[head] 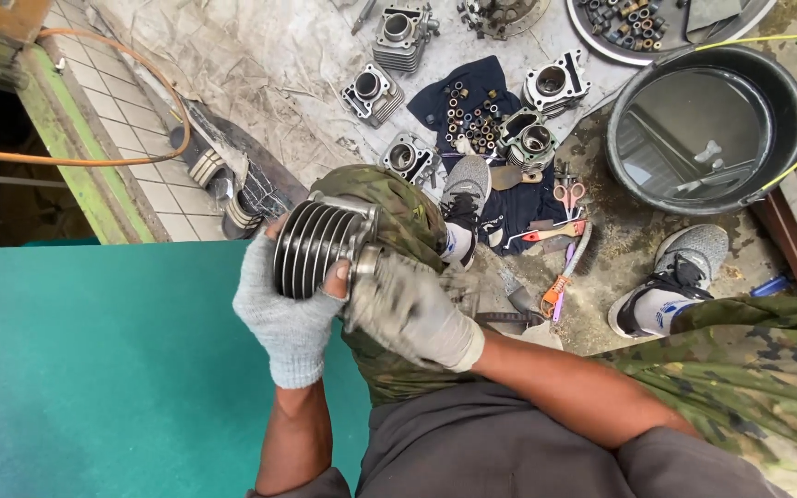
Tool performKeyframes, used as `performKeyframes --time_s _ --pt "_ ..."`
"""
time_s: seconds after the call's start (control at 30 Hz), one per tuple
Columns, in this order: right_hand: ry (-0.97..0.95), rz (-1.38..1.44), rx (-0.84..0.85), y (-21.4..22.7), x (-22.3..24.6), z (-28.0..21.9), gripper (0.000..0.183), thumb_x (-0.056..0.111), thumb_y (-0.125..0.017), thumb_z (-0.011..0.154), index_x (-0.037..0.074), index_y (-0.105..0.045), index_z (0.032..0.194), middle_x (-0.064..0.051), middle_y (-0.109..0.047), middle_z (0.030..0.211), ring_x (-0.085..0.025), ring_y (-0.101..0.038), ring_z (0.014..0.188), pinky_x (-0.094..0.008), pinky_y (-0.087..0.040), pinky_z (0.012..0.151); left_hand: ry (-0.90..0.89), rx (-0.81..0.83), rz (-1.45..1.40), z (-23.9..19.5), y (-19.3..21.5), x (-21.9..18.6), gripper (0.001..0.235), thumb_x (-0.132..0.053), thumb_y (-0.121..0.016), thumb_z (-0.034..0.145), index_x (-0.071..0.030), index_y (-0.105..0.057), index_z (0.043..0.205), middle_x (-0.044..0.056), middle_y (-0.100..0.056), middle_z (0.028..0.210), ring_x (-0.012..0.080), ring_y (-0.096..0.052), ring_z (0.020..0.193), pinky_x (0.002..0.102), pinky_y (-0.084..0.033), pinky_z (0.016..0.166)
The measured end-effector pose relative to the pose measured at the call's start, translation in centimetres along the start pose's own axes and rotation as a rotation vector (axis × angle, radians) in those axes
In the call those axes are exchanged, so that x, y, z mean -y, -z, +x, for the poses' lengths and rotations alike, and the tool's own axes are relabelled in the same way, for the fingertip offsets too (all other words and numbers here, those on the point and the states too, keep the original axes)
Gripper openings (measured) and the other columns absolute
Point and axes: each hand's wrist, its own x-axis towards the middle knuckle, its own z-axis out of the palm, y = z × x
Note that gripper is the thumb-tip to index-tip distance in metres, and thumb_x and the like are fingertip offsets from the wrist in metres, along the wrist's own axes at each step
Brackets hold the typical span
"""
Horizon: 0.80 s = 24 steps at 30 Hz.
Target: Cleaning a motorcycle engine cylinder using a cloth and a small scraping tool to remove debris from surfaces and fins.
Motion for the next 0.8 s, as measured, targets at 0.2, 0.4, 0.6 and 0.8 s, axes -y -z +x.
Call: performKeyframes --time_s 0.2,0.4,0.6,0.8 --pt "0.371 -0.478 0.071 4.0 2.8 3.2 0.014 0.021 -0.070 0.092 0.018 -0.074 0.105 0.002 -0.070 0.093 -0.020 -0.068 0.072 -0.031 -0.056 0.063 0.083 -0.005 -0.095 0.2 0.0 -0.1 0.067 -0.026 -0.094 0.069 -0.003 -0.066 0.126 0.018 -0.071 0.115 0.0229 -0.067 0.111 0.040 -0.057 0.100" --pt "0.831 -1.036 0.147 6.3 1.6 4.9 0.008 0.020 -0.063 0.101 0.022 -0.069 0.106 -0.002 -0.069 0.119 -0.024 -0.063 0.083 -0.037 -0.054 0.067 0.088 0.047 -0.067 0.6 -0.3 -0.9 0.063 -0.017 -0.094 0.069 -0.001 -0.066 0.123 0.019 -0.072 0.116 0.0240 -0.068 0.109 0.042 -0.059 0.097" --pt "0.496 -0.745 0.004 3.9 -4.1 4.4 0.019 0.034 -0.058 0.100 0.017 -0.064 0.094 0.003 -0.066 0.093 -0.020 -0.066 0.073 -0.033 -0.057 0.063 0.017 0.011 -0.031 0.0 -0.4 -0.4 0.068 -0.021 -0.094 0.070 -0.002 -0.064 0.128 0.019 -0.071 0.117 0.0250 -0.069 0.113 0.040 -0.059 0.095" --pt "-0.680 0.374 -0.254 0.7 3.3 5.4 0.017 -0.018 -0.064 0.072 -0.003 -0.058 0.068 -0.012 -0.063 0.070 -0.028 -0.063 0.049 -0.023 -0.051 0.051 0.042 -0.027 -0.062 -0.5 -0.8 -1.0 0.069 -0.012 -0.097 0.067 -0.002 -0.063 0.127 0.019 -0.072 0.116 0.0263 -0.070 0.113 0.038 -0.059 0.096"
